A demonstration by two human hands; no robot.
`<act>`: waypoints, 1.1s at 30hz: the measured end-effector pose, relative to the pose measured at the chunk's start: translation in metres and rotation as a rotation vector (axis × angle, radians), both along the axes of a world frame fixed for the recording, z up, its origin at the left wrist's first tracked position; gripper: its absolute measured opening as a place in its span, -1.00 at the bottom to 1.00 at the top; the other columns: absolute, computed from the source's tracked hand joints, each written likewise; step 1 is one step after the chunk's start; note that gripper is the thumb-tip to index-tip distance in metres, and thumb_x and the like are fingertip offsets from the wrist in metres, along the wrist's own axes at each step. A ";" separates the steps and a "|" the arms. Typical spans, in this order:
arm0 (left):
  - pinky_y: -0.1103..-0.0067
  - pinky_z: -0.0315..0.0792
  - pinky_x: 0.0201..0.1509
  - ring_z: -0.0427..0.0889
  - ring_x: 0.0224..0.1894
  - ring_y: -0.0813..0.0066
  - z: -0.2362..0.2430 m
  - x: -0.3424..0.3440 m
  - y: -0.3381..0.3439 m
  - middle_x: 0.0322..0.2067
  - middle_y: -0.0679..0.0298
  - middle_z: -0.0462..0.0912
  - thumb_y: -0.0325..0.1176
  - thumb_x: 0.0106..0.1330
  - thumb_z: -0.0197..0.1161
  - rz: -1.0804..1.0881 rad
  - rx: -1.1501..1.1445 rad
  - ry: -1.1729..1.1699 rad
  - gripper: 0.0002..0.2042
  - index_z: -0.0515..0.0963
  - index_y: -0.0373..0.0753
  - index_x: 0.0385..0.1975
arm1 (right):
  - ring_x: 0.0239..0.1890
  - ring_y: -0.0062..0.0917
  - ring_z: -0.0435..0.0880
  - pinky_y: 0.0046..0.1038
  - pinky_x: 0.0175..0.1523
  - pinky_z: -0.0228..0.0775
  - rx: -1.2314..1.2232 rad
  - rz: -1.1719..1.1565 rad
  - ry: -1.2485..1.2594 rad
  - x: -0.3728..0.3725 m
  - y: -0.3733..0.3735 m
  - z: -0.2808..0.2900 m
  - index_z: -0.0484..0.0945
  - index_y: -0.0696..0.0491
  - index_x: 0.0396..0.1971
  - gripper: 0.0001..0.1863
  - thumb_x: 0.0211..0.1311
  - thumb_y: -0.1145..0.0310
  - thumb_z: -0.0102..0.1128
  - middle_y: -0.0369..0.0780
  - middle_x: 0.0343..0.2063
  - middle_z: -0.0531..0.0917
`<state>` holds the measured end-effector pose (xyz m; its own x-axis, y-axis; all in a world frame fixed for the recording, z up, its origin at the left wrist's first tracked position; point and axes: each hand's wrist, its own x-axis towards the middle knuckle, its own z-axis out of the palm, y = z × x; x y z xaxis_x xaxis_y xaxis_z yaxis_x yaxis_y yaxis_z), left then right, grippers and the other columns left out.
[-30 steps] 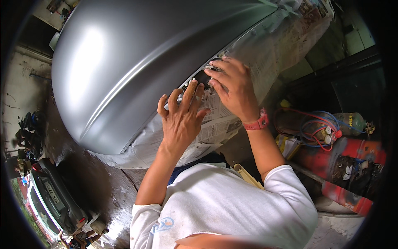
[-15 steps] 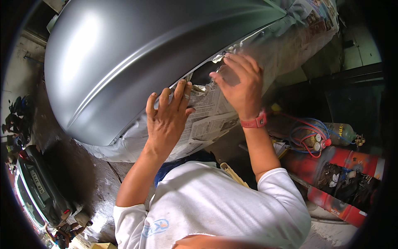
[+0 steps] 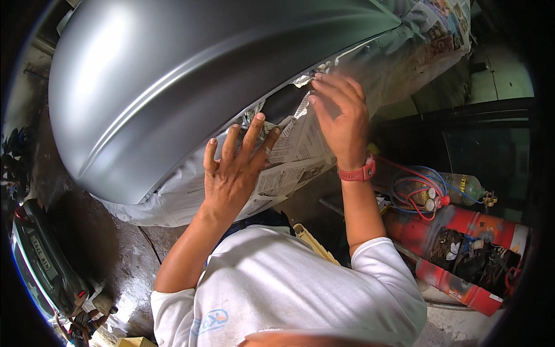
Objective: The person sprays paint onto a car bumper using a spray gun, then removes masking tape and newspaper from the bumper, and applies masking tape to the bumper edge.
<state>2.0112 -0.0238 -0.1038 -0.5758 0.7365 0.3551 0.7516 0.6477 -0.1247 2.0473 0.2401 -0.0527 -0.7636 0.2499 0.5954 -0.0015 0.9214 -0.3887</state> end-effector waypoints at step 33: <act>-0.02 -0.39 0.75 0.17 0.68 0.27 -0.004 0.022 0.032 0.71 0.36 0.18 0.15 0.20 0.65 0.049 0.108 -0.131 -0.20 0.54 0.56 0.52 | 0.52 -0.06 0.51 -0.04 0.56 0.29 -0.171 0.081 0.105 0.006 -0.007 -0.028 0.67 0.05 -0.41 -0.79 0.30 0.37 0.60 -0.23 0.34 0.68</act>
